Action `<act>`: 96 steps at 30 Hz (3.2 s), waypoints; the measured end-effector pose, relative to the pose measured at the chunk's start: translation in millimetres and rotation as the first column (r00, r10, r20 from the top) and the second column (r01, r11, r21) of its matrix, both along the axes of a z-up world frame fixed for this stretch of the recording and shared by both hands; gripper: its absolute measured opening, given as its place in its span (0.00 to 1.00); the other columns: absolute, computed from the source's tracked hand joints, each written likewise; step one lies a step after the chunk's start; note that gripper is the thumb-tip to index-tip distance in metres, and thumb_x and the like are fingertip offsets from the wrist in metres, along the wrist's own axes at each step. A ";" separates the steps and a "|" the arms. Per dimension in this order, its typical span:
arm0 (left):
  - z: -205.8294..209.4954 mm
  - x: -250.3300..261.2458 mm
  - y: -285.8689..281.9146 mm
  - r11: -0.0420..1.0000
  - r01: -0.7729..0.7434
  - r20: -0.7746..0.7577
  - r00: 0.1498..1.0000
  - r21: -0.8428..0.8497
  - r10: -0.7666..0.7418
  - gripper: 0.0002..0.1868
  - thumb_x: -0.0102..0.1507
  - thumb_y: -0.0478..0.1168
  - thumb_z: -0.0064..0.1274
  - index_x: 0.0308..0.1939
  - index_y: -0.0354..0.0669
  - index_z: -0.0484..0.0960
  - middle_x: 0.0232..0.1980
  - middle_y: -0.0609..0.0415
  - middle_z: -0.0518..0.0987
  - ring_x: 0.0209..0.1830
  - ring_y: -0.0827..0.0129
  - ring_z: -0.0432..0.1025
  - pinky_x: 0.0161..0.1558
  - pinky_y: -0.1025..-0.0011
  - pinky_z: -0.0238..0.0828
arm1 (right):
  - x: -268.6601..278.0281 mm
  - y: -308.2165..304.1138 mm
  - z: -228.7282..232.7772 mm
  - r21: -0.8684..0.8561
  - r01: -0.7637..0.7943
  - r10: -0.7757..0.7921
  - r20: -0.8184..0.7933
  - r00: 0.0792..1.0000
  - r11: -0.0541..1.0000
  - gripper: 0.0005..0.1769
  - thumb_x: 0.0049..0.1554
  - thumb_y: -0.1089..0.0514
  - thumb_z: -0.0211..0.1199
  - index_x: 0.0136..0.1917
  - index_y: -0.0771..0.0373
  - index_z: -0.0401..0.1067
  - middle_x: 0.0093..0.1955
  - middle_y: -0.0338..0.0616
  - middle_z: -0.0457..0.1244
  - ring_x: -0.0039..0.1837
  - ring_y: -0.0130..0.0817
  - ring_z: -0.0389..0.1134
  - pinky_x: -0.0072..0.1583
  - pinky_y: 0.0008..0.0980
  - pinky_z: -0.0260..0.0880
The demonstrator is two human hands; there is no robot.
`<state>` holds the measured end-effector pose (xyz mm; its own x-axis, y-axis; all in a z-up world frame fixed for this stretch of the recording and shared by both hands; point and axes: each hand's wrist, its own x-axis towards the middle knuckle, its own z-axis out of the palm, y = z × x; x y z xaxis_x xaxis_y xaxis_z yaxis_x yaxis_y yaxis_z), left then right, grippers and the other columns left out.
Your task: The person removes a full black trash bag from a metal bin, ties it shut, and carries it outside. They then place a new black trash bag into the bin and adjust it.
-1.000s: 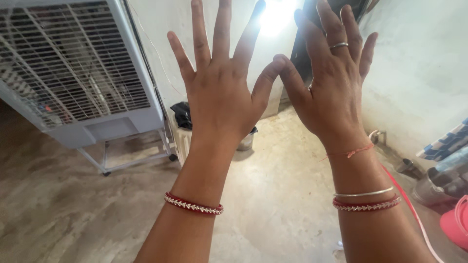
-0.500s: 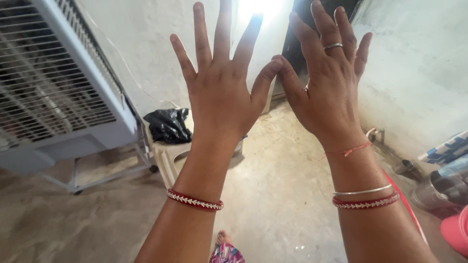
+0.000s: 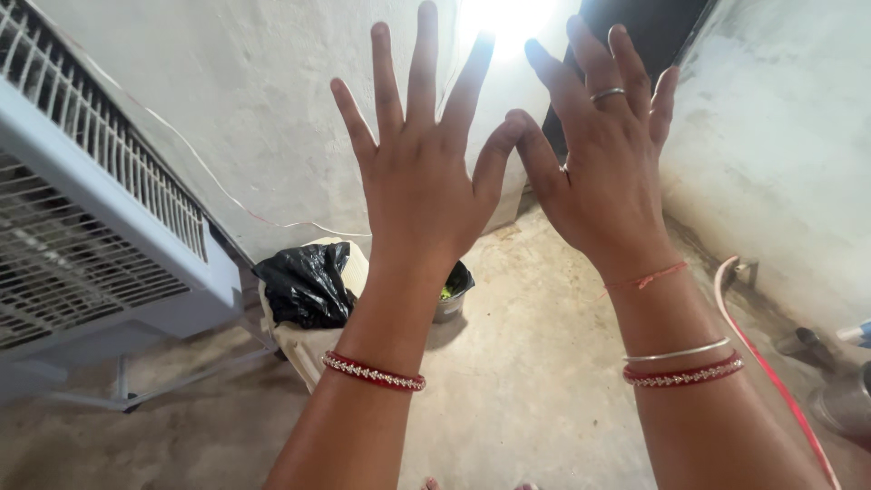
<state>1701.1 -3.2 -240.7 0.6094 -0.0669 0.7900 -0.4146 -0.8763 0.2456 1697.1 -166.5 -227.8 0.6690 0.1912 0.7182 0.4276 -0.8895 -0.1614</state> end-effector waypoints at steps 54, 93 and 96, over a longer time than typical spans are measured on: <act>-441.2 400.2 -26.5 0.961 -0.196 -0.398 0.880 0.193 0.260 0.32 0.73 0.64 0.35 0.80 0.69 0.58 0.84 0.54 0.49 0.84 0.50 0.37 0.78 0.38 0.26 | 457.9 -32.4 -439.2 -0.080 -0.341 0.299 -0.327 0.896 0.937 0.33 0.64 0.38 0.58 0.78 0.48 0.61 0.82 0.48 0.52 0.84 0.54 0.43 0.77 0.70 0.30; -880.6 437.8 56.2 0.621 -0.675 -0.897 0.144 -0.398 -0.418 0.48 0.60 0.41 0.59 0.80 0.68 0.51 0.75 0.46 0.68 0.73 0.55 0.63 0.58 0.49 0.71 | 557.9 -79.2 -839.2 0.102 -0.272 0.131 -0.987 0.093 0.957 0.55 0.50 0.39 0.71 0.81 0.45 0.46 0.75 0.45 0.58 0.70 0.42 0.67 0.64 0.42 0.75; -895.7 438.3 55.0 0.604 -0.656 -0.869 0.170 -0.452 -0.465 0.45 0.60 0.38 0.59 0.79 0.64 0.55 0.71 0.48 0.72 0.68 0.58 0.69 0.55 0.49 0.72 | 548.6 -72.4 -848.8 0.121 -0.217 0.123 -0.992 -0.005 0.969 0.52 0.51 0.44 0.70 0.81 0.46 0.45 0.70 0.46 0.65 0.65 0.43 0.72 0.61 0.42 0.77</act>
<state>2139.4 51.7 -1136.4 0.7283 0.1875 -0.6590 0.6850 -0.1780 0.7064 2245.7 -239.0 -1076.6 0.6561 0.4224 -0.6253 0.0329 -0.8439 -0.5355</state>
